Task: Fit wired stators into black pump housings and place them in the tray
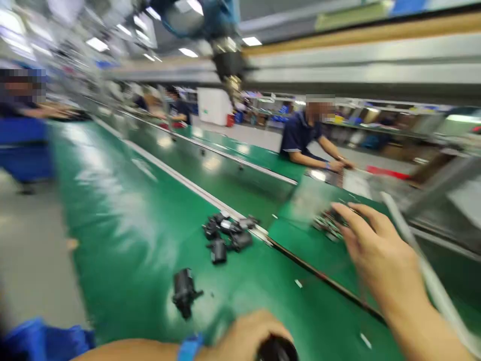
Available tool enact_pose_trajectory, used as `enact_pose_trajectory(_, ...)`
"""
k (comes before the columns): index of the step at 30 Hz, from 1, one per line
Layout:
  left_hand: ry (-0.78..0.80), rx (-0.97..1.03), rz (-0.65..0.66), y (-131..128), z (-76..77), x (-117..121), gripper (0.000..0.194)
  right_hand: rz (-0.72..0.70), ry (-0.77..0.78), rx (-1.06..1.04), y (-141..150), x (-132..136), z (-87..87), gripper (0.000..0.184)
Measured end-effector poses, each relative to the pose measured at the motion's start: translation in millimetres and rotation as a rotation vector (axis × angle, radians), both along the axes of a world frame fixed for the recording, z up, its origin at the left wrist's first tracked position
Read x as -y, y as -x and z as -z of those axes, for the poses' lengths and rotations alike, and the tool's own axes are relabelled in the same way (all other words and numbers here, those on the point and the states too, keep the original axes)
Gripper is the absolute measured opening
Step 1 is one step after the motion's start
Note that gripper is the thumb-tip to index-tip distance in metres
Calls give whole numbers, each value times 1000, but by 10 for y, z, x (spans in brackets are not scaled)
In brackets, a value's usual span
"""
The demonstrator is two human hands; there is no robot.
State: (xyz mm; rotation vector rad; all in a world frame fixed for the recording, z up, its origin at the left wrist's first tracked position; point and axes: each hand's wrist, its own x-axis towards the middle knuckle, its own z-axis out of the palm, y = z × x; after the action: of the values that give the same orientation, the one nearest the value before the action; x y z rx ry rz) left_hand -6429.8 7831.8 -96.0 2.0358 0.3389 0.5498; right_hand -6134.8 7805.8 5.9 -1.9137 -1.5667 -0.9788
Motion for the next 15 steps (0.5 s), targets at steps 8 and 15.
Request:
enact_pose_trajectory(8, 104, -24, 96, -146, 379, 106, 40, -110, 395, -287, 1179, 1550, -71, 45)
enact_pose_trajectory(15, -12, 37, 150, -152, 367, 250, 45, -255, 580, -565, 1322, 1501, 320, 45)
